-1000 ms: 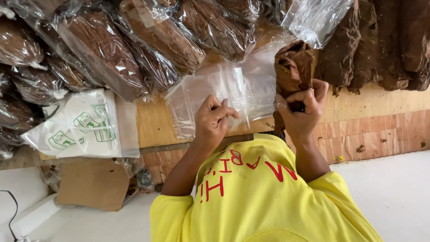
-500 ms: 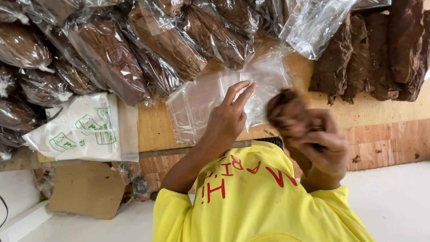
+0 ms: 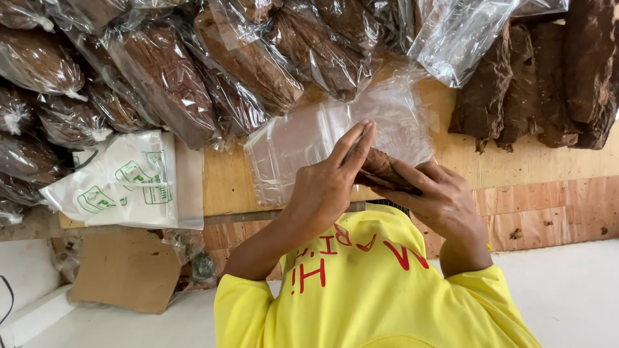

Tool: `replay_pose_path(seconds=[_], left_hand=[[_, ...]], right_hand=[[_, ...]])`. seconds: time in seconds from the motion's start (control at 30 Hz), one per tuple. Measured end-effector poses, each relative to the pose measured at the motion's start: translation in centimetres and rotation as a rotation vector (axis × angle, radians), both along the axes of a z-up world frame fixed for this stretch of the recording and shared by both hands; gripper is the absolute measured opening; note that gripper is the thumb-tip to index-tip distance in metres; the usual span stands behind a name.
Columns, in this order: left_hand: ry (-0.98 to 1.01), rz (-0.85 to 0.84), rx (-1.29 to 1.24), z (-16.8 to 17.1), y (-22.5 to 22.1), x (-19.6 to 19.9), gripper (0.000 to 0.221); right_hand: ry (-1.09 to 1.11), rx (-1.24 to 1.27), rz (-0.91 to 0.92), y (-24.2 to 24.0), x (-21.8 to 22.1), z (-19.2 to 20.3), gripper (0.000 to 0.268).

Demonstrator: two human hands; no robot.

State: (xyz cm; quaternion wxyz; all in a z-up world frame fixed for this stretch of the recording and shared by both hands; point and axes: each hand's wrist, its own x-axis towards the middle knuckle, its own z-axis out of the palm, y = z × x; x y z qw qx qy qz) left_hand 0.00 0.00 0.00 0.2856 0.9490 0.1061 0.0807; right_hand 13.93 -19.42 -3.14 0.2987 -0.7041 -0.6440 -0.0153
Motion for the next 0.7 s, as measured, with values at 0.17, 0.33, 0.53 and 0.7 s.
replay_pose_path(seconds=[0.17,0.33,0.53,0.7], left_hand=[[-0.037,-0.111,0.218,-0.1,-1.2,-0.3,0.073],[-0.106,-0.176,0.387,-1.3,-3.6,-0.4,0.060],[-0.192,-0.158,0.411,-1.8,-3.9,-1.3,0.052],[-0.232,-0.164,0.333,-0.7,-3.1,-1.2,0.047]], right_hand=[[0.007,0.066,-0.015,-0.4,0.0,-2.2,0.018],[0.487,-0.013,-0.020,-2.2,-0.3,-6.8,0.030],[1.326,0.076,-0.175,-2.2,-1.1,-7.1,0.017],[1.675,0.228,-0.228,-1.9,-2.5,-10.3,0.029]])
